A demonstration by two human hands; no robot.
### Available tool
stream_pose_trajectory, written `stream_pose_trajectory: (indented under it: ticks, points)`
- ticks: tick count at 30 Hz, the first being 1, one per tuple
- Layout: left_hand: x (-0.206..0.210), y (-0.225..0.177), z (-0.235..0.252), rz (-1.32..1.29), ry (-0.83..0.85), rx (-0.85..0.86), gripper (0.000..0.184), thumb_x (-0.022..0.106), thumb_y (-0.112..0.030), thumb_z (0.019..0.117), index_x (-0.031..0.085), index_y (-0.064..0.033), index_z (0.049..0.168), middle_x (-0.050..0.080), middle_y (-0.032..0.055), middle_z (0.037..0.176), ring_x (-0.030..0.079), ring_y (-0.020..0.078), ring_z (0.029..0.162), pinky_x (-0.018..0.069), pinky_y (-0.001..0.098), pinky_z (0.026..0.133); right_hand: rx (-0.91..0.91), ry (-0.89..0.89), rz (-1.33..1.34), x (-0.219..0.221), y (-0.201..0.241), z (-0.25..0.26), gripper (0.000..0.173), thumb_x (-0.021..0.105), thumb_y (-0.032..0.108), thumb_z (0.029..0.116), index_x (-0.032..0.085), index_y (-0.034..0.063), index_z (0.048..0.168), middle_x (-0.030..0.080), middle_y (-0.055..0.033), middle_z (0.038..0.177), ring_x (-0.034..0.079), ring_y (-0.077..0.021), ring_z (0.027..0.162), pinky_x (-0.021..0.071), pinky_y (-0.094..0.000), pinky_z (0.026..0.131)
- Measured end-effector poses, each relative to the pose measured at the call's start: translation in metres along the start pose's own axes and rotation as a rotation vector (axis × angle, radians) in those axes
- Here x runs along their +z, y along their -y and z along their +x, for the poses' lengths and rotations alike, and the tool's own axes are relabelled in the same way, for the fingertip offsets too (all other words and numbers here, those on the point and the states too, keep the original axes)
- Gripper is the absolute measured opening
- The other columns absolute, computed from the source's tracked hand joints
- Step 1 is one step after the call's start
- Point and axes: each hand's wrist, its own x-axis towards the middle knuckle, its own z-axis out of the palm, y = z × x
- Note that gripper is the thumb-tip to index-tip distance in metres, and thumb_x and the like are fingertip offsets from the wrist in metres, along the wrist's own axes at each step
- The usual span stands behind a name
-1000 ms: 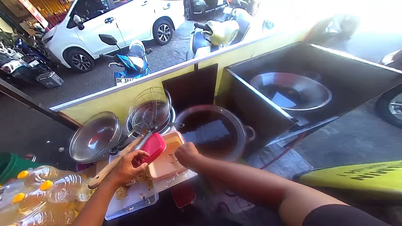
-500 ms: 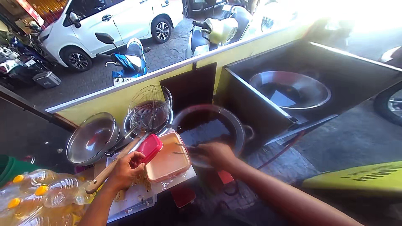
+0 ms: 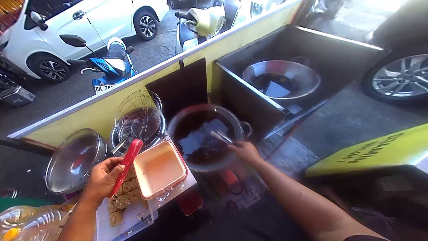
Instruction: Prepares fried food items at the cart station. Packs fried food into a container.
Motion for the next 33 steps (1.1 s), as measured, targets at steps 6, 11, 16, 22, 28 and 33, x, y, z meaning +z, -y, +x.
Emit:
stream_pose_trajectory:
  ticks: [6, 11, 16, 22, 28, 33]
  points:
    - [-0.009, 0.01, 0.002, 0.02, 0.048, 0.04, 0.024, 0.067, -0.018, 0.0893, 0.068, -0.0066, 0.111, 0.071, 0.0065, 0.089, 0.069, 0.0149, 0.074, 0.0594, 0.0291, 0.062, 0.232, 0.134, 0.515, -0.006, 0.008, -0.013, 0.056, 0.052, 0.065, 0.1001, 0.071, 0.016, 0.12, 0.06, 0.0015, 0.074, 0.036, -0.0063, 0.046, 0.0342, -0.0259, 0.044]
    - [-0.045, 0.03, 0.009, -0.195, 0.045, -0.005, 0.027, 0.059, -0.017, 0.092, 0.067, -0.0066, 0.116, 0.073, 0.0057, 0.091, 0.071, 0.0117, 0.073, 0.0614, 0.0285, 0.062, 0.308, 0.18, 0.661, -0.01, 0.01, -0.016, 0.059, 0.049, 0.069, 0.0985, 0.072, 0.0173, 0.115, 0.059, 0.0031, 0.068, 0.033, -0.0055, 0.044, 0.0304, -0.0237, 0.042]
    - [-0.08, 0.052, 0.006, -0.532, 0.01, 0.072, 0.03, 0.061, -0.036, 0.0909, 0.068, -0.02, 0.116, 0.075, -0.003, 0.098, 0.073, 0.0079, 0.086, 0.0635, 0.0301, 0.073, 0.358, 0.188, 0.719, -0.005, 0.014, -0.019, 0.057, 0.05, 0.068, 0.0985, 0.071, 0.0181, 0.115, 0.056, 0.0046, 0.064, 0.034, -0.0043, 0.043, 0.0306, -0.0215, 0.041]
    - [-0.106, 0.045, 0.005, -0.513, -0.138, 0.208, 0.029, 0.054, -0.036, 0.0959, 0.065, -0.0218, 0.119, 0.074, -0.0071, 0.102, 0.072, 0.005, 0.092, 0.0621, 0.0271, 0.08, 0.326, 0.193, 0.631, -0.002, 0.019, -0.037, 0.059, 0.049, 0.069, 0.0984, 0.069, 0.0157, 0.111, 0.056, 0.0039, 0.065, 0.036, -0.0045, 0.043, 0.0339, -0.0217, 0.041]
    - [-0.122, 0.021, 0.004, -0.4, -0.261, 0.26, 0.023, 0.05, -0.024, 0.0984, 0.066, -0.0181, 0.113, 0.074, -0.0057, 0.095, 0.072, 0.005, 0.086, 0.0626, 0.0262, 0.075, 0.306, 0.172, 0.575, 0.01, 0.008, -0.039, 0.055, 0.05, 0.065, 0.1002, 0.069, 0.0154, 0.113, 0.054, 0.0037, 0.065, 0.037, -0.005, 0.044, 0.0342, -0.0223, 0.041]
    - [-0.09, 0.005, 0.021, 0.178, -0.262, 0.246, 0.03, 0.066, -0.018, 0.0945, 0.063, -0.0031, 0.12, 0.07, 0.0073, 0.1, 0.068, 0.0139, 0.084, 0.06, 0.0369, 0.077, 0.317, 0.188, 0.58, 0.025, -0.003, -0.039, 0.056, 0.051, 0.066, 0.0995, 0.07, 0.0154, 0.113, 0.056, 0.0028, 0.066, 0.04, -0.0057, 0.045, 0.0353, -0.0226, 0.042]
